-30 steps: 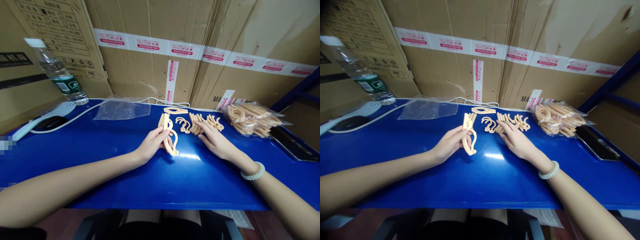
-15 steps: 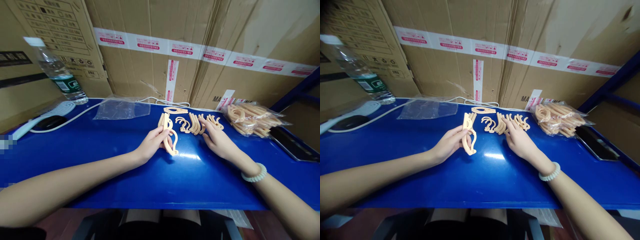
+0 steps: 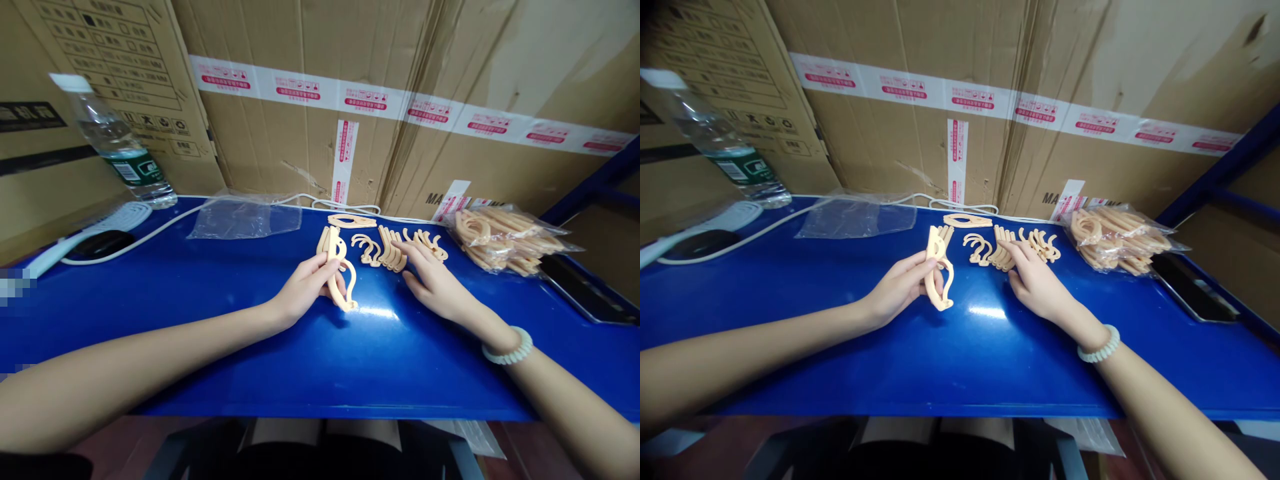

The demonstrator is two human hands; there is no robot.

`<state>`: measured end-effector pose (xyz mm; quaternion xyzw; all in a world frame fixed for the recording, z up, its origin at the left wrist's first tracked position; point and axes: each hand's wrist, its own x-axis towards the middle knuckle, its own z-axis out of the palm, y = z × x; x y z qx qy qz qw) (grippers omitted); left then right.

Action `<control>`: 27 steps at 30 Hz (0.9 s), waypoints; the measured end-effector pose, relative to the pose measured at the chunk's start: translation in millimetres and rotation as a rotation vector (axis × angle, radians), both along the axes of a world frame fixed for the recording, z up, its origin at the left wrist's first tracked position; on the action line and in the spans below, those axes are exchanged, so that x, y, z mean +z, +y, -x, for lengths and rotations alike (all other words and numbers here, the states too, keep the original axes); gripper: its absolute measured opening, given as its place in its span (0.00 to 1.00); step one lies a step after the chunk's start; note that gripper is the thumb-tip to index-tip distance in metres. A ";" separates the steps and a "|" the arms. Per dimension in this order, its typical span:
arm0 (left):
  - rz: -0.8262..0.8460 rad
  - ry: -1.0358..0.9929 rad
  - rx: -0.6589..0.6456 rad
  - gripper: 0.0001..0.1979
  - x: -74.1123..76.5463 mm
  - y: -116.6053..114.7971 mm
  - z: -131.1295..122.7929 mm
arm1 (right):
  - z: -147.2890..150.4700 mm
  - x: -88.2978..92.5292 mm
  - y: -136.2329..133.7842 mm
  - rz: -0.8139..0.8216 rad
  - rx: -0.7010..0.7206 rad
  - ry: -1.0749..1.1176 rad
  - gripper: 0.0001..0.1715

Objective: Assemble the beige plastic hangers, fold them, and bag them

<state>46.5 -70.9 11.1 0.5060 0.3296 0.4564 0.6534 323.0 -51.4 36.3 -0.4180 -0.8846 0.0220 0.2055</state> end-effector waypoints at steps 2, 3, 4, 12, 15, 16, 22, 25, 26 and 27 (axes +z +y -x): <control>0.002 -0.006 0.001 0.17 -0.2 0.4 -0.4 | 0.9 -0.4 -1.1 0.018 0.034 -0.068 0.33; 0.002 -0.006 0.000 0.17 -0.5 0.7 -0.6 | 1.4 -1.1 -1.3 0.033 0.046 -0.101 0.32; 0.002 -0.005 0.000 0.17 -0.7 0.9 -0.7 | 1.9 -2.1 -1.4 0.049 0.055 -0.127 0.32; 0.000 0.009 0.005 0.15 -1.8 0.9 0.0 | 0.7 -5.0 1.9 0.128 0.046 -0.199 0.34; 0.001 0.002 0.006 0.16 -2.1 1.0 0.1 | -2.3 -2.0 1.4 0.144 0.028 -0.215 0.34; 0.000 0.001 0.008 0.17 -2.1 1.1 0.1 | -3.6 -1.2 1.5 0.149 0.024 -0.220 0.34; 0.025 0.008 0.018 0.13 0.5 0.7 -0.8 | -4.4 0.8 1.7 0.114 0.031 -0.169 0.28; 0.022 0.024 -0.006 0.10 1.9 -0.3 -1.5 | 5.5 2.2 -3.8 0.031 0.069 -0.100 0.28; -0.001 0.039 -0.008 0.09 2.1 -0.9 -1.8 | 10.2 2.9 -6.9 0.010 0.097 -0.072 0.29; -0.036 0.064 0.000 0.09 2.1 -1.5 -2.1 | 15.3 3.6 -10.7 -0.008 0.131 -0.045 0.30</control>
